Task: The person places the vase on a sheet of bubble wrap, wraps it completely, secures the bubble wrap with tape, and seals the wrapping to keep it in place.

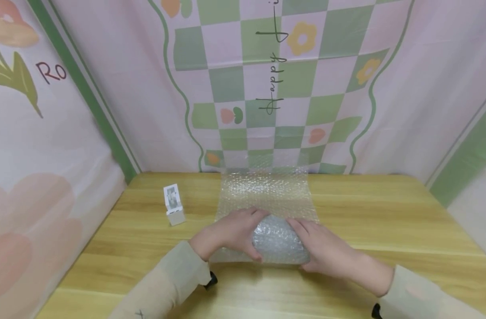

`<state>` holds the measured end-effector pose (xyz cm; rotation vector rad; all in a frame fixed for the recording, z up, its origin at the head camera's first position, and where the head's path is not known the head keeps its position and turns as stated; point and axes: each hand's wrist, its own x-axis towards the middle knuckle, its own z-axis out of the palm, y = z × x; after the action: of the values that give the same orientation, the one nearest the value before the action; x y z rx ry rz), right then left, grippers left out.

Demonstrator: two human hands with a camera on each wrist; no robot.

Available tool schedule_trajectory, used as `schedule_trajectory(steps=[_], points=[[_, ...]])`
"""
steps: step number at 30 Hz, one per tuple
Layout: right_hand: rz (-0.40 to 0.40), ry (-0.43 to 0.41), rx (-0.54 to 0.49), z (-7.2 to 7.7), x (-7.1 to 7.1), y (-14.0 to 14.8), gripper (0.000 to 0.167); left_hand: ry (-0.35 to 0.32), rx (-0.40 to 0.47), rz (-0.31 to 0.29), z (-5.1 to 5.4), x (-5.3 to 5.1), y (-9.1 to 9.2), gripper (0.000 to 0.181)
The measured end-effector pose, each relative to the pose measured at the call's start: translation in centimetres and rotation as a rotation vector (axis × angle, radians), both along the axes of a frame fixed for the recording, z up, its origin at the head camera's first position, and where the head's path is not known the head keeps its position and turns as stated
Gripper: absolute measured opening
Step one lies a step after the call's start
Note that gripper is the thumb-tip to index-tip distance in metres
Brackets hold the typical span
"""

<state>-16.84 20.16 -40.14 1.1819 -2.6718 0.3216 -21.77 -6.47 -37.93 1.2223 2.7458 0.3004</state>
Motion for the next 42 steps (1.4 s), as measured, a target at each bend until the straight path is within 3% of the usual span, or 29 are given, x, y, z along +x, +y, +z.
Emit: schedule_trajectory(steps=[6, 18, 32, 35, 37, 42], points=[[0.026, 0.049, -0.023, -0.26, -0.33, 0.06, 0.110, -0.028, -0.015, 0.010, 0.25, -0.02, 0.11, 0.115], [0.019, -0.044, -0.009, 0.01, -0.49, 0.18, 0.110, -0.108, -0.018, -0.008, 0.67, -0.32, 0.13, 0.116], [0.049, -0.041, 0.016, 0.70, -0.63, 0.32, 0.108, -0.168, 0.036, 0.005, 0.88, -0.25, -0.19, 0.129], [0.047, -0.056, 0.019, 0.59, -0.64, 0.32, 0.109, -0.124, 0.038, -0.005, 0.76, -0.15, -0.30, 0.124], [0.042, -0.074, 0.021, 0.53, -0.63, 0.32, 0.109, -0.060, 0.033, -0.019, 0.72, -0.02, -0.38, 0.121], [0.015, -0.127, 0.022, 0.62, -0.63, 0.35, 0.108, 0.198, -0.026, -0.051, 0.72, 0.57, -0.46, 0.111]])
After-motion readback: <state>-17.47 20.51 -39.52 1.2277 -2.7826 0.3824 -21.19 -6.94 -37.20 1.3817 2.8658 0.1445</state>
